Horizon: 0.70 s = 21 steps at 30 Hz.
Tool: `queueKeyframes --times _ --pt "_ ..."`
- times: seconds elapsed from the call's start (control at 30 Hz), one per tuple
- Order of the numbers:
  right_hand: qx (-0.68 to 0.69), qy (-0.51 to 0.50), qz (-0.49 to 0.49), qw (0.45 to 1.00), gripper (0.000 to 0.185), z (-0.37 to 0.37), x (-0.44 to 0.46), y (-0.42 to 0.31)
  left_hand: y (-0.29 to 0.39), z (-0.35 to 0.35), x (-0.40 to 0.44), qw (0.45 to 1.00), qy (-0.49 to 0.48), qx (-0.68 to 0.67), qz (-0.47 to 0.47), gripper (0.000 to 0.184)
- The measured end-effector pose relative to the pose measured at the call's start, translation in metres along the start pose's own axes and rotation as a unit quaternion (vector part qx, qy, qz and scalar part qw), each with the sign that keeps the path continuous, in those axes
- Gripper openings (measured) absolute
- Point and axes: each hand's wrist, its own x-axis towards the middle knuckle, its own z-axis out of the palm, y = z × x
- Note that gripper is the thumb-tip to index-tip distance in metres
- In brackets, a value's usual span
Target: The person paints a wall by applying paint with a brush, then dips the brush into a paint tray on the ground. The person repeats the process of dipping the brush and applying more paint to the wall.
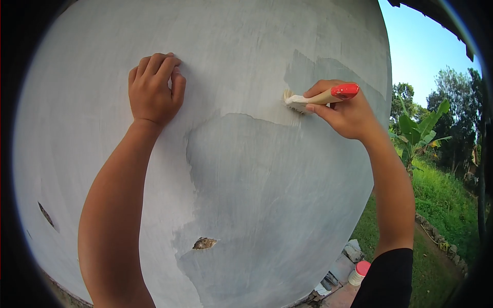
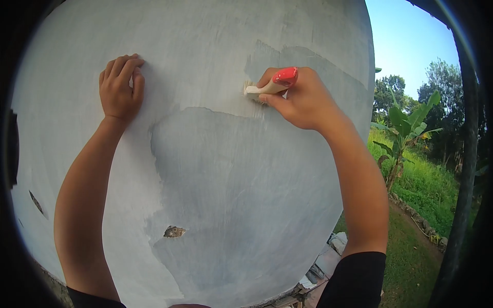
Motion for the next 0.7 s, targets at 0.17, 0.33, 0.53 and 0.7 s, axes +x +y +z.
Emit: queueKeyframes --times 0.17,0.33,0.53,0.7 --pt "0.081 0.021 0.089 0.993 0.016 -0.009 0.015 0.019 0.002 0.000 -0.001 1.000 -0.018 0.005 -0.009 0.015" --pt "0.072 0.231 0.044 0.969 0.017 0.010 0.020 0.044 0.001 0.000 0.000 1.000 -0.016 -0.002 -0.013 0.014" --pt "0.001 0.076 -0.118 0.990 0.018 0.039 -0.070 -0.011 0.000 0.002 -0.001 1.000 -0.014 0.004 -0.015 0.014" --pt "0.234 0.105 0.152 0.954 0.018 0.023 -0.045 0.003 0.000 0.004 -0.002 1.000 0.003 0.012 -0.004 0.012"
